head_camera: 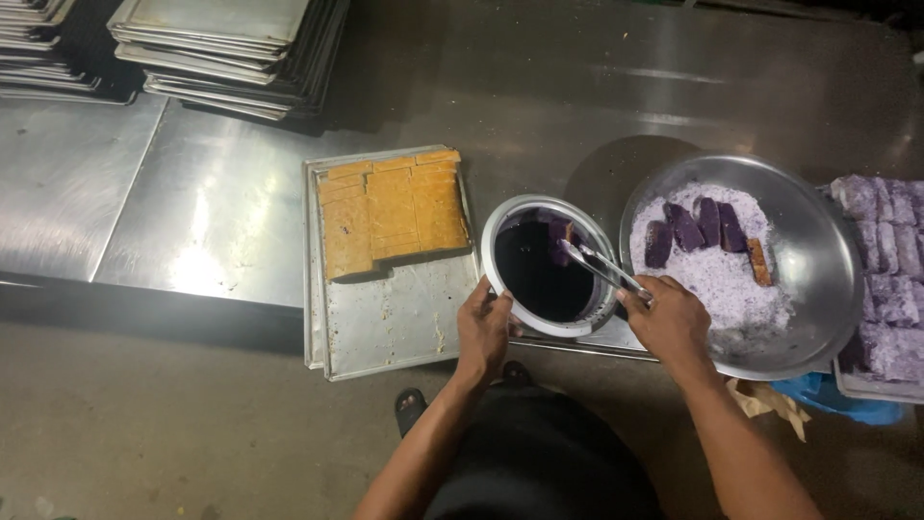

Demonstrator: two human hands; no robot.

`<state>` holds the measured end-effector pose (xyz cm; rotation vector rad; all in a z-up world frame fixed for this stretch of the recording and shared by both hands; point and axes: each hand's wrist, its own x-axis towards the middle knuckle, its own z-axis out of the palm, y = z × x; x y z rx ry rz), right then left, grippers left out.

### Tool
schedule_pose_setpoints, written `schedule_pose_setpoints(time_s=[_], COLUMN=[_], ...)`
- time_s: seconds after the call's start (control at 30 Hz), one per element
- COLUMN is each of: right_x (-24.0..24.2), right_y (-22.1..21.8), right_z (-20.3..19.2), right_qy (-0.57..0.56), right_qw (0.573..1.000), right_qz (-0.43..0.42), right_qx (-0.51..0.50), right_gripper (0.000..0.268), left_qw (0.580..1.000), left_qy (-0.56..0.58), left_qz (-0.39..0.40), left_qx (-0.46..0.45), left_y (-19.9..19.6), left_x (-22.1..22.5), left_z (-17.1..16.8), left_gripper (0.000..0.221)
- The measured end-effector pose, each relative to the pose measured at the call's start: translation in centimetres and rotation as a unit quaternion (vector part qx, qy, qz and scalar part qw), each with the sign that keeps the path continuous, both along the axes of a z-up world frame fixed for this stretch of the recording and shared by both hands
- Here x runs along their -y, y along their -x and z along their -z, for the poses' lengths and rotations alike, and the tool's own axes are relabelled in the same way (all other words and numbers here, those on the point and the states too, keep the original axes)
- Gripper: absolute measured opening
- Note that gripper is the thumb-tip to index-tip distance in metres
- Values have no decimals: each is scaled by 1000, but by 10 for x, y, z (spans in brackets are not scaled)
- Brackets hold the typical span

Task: Dipping pastry pieces into a purple liquid and coating them in shredded coconut.

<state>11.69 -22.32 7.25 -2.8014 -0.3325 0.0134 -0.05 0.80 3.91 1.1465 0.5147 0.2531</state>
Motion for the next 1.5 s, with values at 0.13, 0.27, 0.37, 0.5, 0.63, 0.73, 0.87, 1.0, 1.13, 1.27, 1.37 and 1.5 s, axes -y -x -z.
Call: schedule_pose_setpoints(time_s=[0.13,0.27,0.37,0.5,0.63,0.73,0.87,1.0,1.13,1.27,1.37,1.5], right_x=[3,-2,-4,2,0,1,0,3,4,6,9,20], right_y=[-2,3,3,0,4,3,4,6,10,11,13,10], right_z=[9,0,-3,5,1,3,2,4,3,2,6,13], right_qy=[-1,-1,6,8,1,5,1,-6,-22,-20,-38,-36], right_qw=[1000,1000,999,999,1000,1000,1000,1000,1000,1000,999,999], right_qz=[-6,7,16,2,2,6,11,10,6,15,11,-5], right_qx=[8,-12,-28,-47,-15,-17,-28,-20,-8,-18,-6,5], right_gripper=[40,40,39,43,41,41,40,39,38,40,41,43], left_qw=[1000,1000,1000,1000,1000,1000,1000,1000,1000,1000,1000,1000], left_qy=[-3,-6,-2,-6,-4,1,7,5,-10,-21,-17,-20], left_qz=[-1,0,-1,6,6,2,-2,-2,-3,-4,-3,3], left_qx=[0,-1,0,-11,-8,3,13,4,1,12,13,16], left_y=[-1,0,-2,-1,-2,-3,-3,-2,0,1,3,4], left_x=[-2,-1,-2,-4,-4,-3,-2,-2,-2,0,1,0], left_z=[-3,-4,-3,-11,-6,-3,2,0,-3,1,0,-7], left_gripper=[42,39,38,38,39,39,38,38,38,36,36,36])
